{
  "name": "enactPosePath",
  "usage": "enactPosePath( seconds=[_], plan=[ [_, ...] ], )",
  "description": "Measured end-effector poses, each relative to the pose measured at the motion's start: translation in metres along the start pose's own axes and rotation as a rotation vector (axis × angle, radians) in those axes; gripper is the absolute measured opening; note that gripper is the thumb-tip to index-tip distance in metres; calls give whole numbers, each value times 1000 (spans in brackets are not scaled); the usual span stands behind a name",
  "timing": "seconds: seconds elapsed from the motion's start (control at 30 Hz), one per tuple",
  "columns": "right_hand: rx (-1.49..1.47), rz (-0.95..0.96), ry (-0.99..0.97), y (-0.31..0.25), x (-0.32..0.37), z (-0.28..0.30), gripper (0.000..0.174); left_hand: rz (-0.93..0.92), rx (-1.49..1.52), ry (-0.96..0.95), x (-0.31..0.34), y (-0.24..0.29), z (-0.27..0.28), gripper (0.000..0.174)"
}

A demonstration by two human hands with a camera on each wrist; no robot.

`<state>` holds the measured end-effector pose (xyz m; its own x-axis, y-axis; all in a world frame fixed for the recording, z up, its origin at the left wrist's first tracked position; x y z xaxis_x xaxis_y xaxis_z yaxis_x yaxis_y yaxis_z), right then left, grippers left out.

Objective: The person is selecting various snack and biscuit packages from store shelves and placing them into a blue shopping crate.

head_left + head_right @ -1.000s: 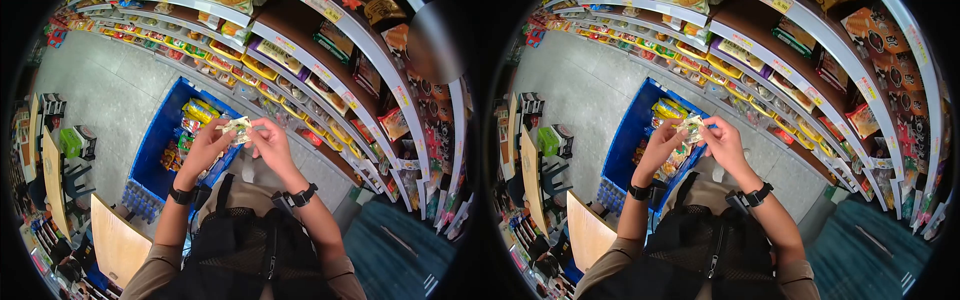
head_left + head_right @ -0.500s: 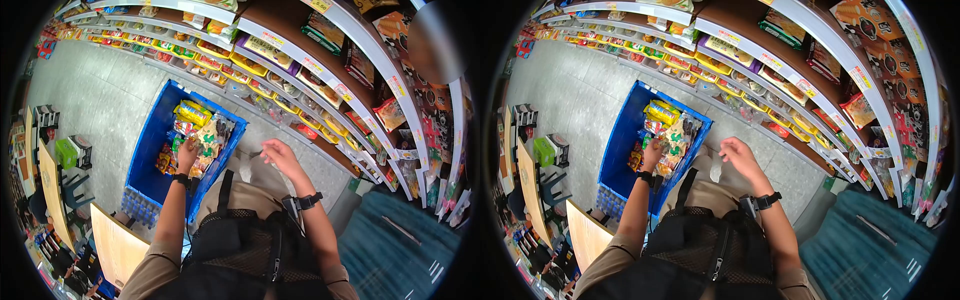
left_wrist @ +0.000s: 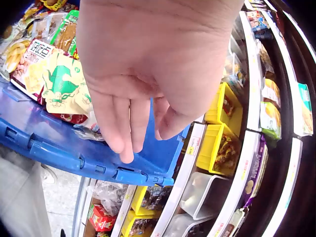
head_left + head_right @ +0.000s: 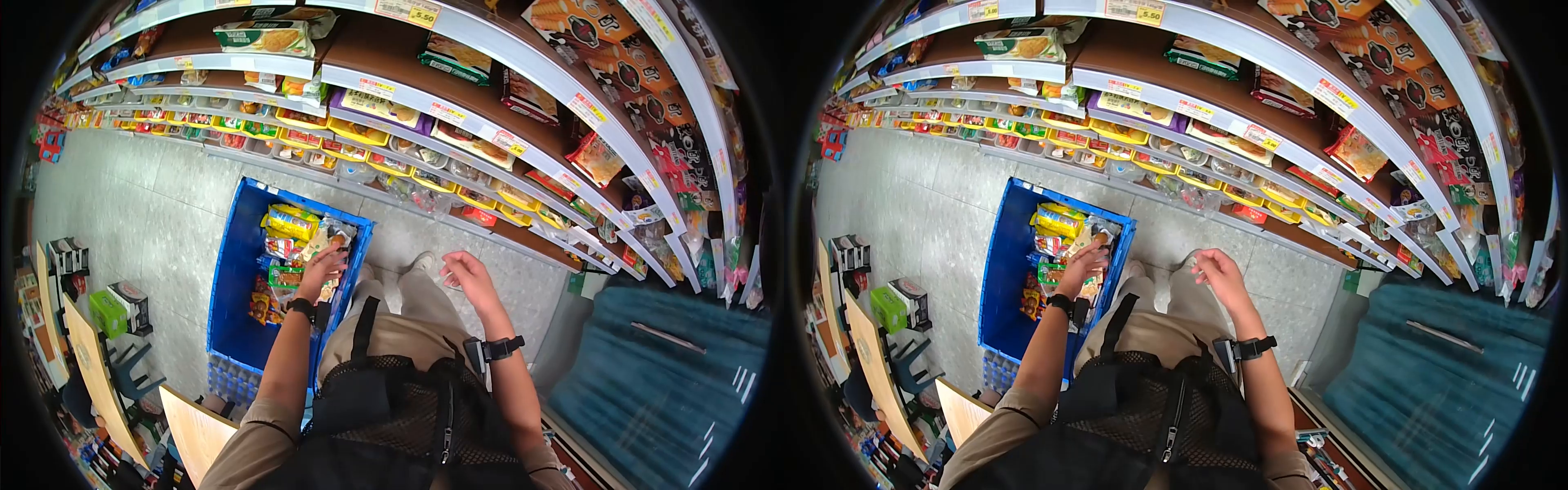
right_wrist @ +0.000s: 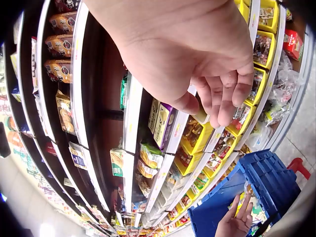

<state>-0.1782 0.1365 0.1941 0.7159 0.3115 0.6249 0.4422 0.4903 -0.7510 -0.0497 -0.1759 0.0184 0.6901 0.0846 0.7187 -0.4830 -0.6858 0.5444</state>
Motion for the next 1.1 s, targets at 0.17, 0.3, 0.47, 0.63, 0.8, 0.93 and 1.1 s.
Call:
enactPosePath(
  seconds=[0.17,0.3,0.47,0.63,0.8,0.93,1.1],
  plan=[
    [-9,-29,10,6,3,-2,24,-61,-1,219,-9,-22,46,29],
    [-9,-20,10,17,-3,0,23,-77,-63,439,1,-39,95,26],
    [-1,5,-9,47,-19,12,23,-115,45,558,21,-80,161,19],
    [-9,-97,123,137,-37,49,23,-102,309,751,37,-106,207,21],
    [1,-258,331,283,-5,89,26,-125,199,763,36,-111,218,26],
    [-28,-511,414,353,55,98,27,-116,81,685,36,-79,187,22],
    [-158,-544,480,384,114,86,24,-147,-97,715,-1,-60,159,23]
  ],
)
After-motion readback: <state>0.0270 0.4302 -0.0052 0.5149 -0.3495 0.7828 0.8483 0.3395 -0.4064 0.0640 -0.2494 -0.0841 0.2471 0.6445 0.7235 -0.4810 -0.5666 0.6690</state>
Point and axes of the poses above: each hand's wrist, its own x-axis away from the middle knuckle, its own z-axis out of the back of the hand, y = z × x, the point moved 3 cm from there along -x, towards the middle knuckle, and after that the axes turned 12 degrees about x, right-handed, at the moved point
